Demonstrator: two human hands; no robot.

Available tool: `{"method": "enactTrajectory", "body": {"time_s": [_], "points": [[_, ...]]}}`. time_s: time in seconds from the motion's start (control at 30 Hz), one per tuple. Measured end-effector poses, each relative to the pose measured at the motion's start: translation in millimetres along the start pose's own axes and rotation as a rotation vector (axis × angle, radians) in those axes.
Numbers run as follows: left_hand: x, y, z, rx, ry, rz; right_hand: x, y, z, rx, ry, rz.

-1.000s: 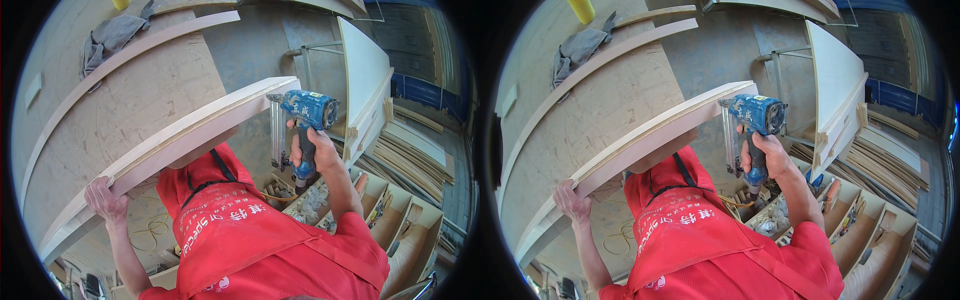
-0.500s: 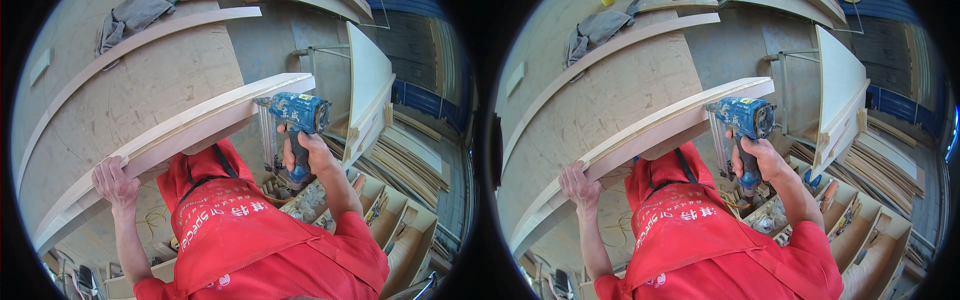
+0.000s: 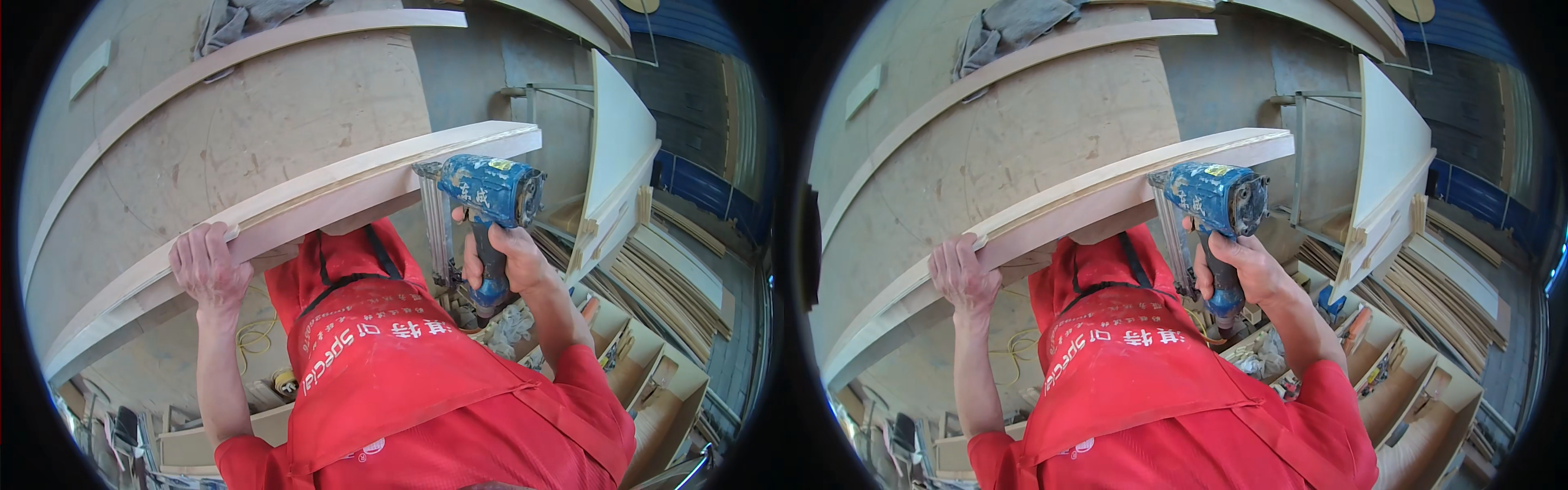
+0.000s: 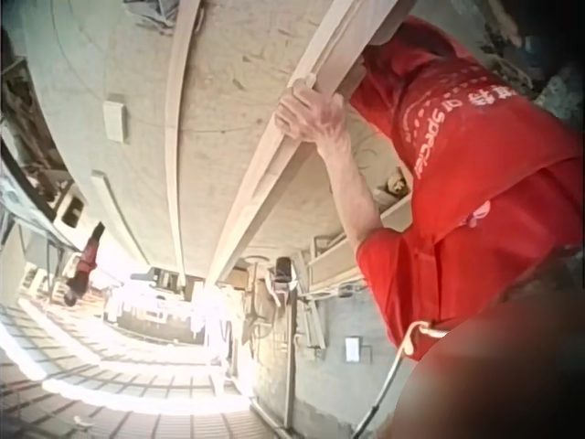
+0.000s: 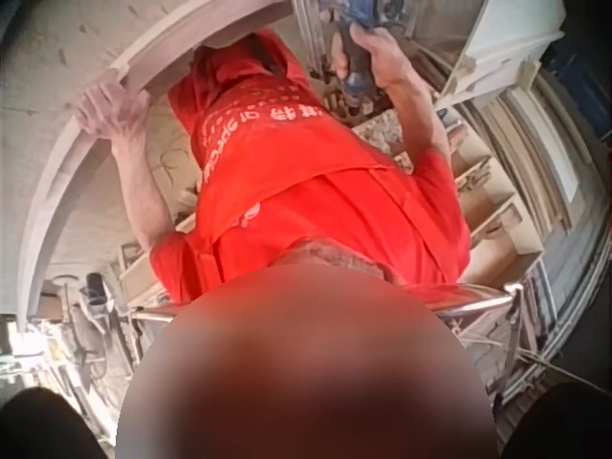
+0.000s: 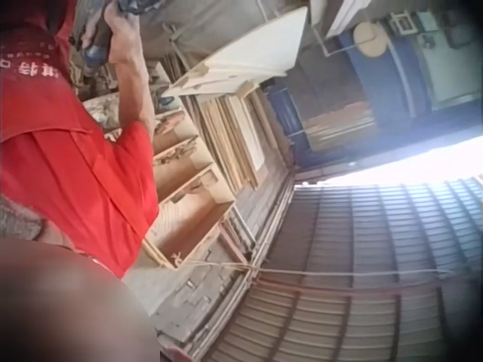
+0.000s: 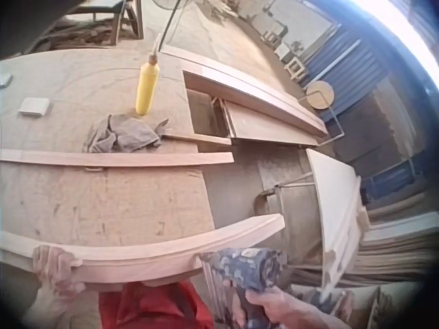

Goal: Using a nail gun to attach wooden trim pieces to a large curved wooden frame on a production floor.

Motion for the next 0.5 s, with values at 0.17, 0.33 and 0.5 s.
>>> {"method": "enactTrajectory", "body": {"time_s": [0.17, 0.33, 0.5], "points": [[-7, 1, 2, -0.003, 0.007, 0.0, 4, -36, -7, -0.058, -0.03, -0.006], [-12, 3, 3, 0.024, -0.012, 0.01, 9, -53, -12, -0.077, -0.047, -0.014], [-14, 2, 6, 0.011, -0.006, 0.002, 13, -54, -15, -0.074, -0.048, -0.019]]}}
Point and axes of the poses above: each hand's wrist, its own z-axis away from the middle knuckle, its own y-axis out of the back of the hand, x = y × z, the point moved 8 cm from there along -z, towards the middle knuckle, and after that the axes turned 5 degrees about z, right-handed, at the moved point
